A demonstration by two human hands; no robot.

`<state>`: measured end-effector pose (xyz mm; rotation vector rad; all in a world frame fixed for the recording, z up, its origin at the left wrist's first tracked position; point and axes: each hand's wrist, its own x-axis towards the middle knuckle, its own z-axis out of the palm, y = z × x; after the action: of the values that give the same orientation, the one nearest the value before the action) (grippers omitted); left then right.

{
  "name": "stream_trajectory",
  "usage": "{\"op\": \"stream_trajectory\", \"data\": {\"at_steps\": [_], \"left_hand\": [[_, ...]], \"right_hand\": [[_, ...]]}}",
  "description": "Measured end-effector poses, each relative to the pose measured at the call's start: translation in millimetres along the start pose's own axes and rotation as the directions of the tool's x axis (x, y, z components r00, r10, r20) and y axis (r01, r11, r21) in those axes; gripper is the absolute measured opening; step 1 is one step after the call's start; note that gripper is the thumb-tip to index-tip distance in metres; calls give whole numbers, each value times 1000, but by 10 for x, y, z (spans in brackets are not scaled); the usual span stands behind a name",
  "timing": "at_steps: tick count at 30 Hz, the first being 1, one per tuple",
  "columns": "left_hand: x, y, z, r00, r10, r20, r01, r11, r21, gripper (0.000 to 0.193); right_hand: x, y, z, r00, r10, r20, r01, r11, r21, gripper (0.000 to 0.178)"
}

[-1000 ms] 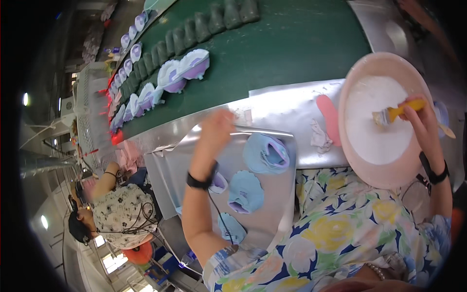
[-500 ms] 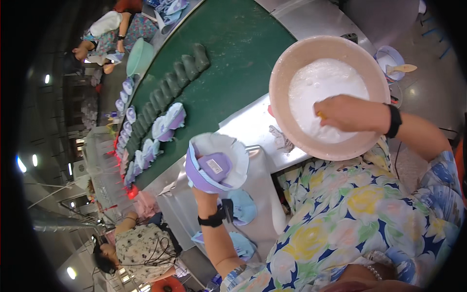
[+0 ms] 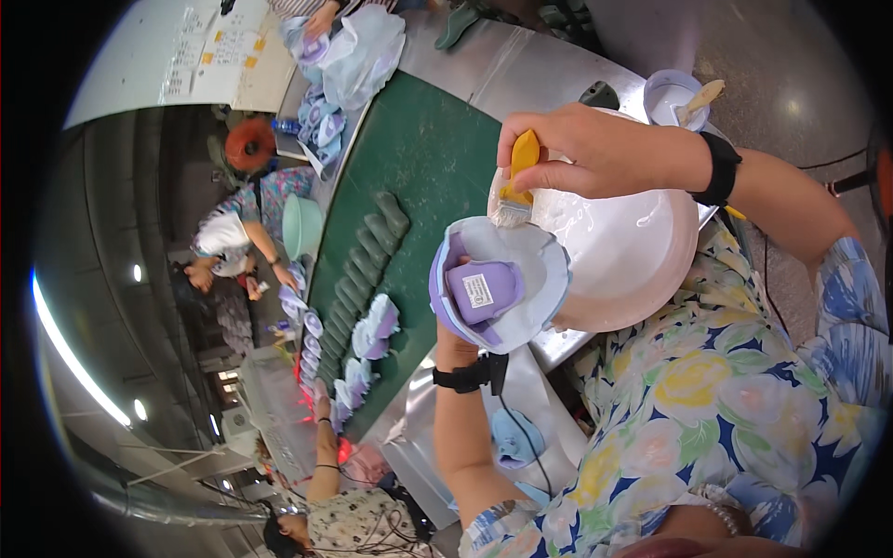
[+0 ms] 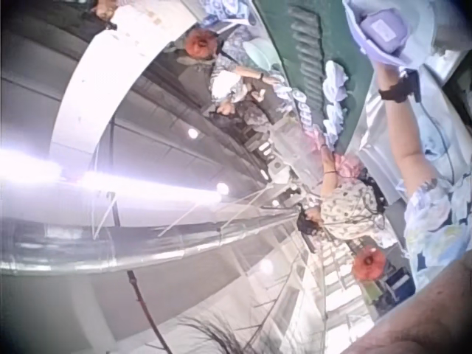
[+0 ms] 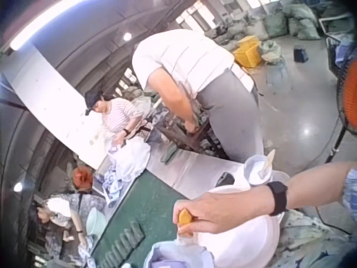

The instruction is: The recorder uses a brush to apply a white adhesive or primer to the inner edges of lavender-colored shoe uppers in a manufacturing setting.

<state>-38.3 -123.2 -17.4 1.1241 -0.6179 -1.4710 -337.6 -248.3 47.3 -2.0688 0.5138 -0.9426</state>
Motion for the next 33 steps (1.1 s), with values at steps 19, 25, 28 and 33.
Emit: {"op": "stream_trajectory", "data": {"at_steps": [19,25,28,33], "left_hand": [[46,-514,-191,515,845,141,-696,316,645,75],[93,-272,9,599,794,100,-645,405,648,56],[-21,-105,-429,819,462,340,-388,10,922,51],[-120,-513,-194,979,-28,204,-39,948,317,44]], "right_hand": [[-355,2,429,801,578,-155,-449,751,484,36],[-423,-45,421,874,440,-207,-332,850,409,31],[-455,-41,334,937,254,-238,-161,923,349,27],[-506,21,366,942,-202,-267,232,969,86,22]]}}
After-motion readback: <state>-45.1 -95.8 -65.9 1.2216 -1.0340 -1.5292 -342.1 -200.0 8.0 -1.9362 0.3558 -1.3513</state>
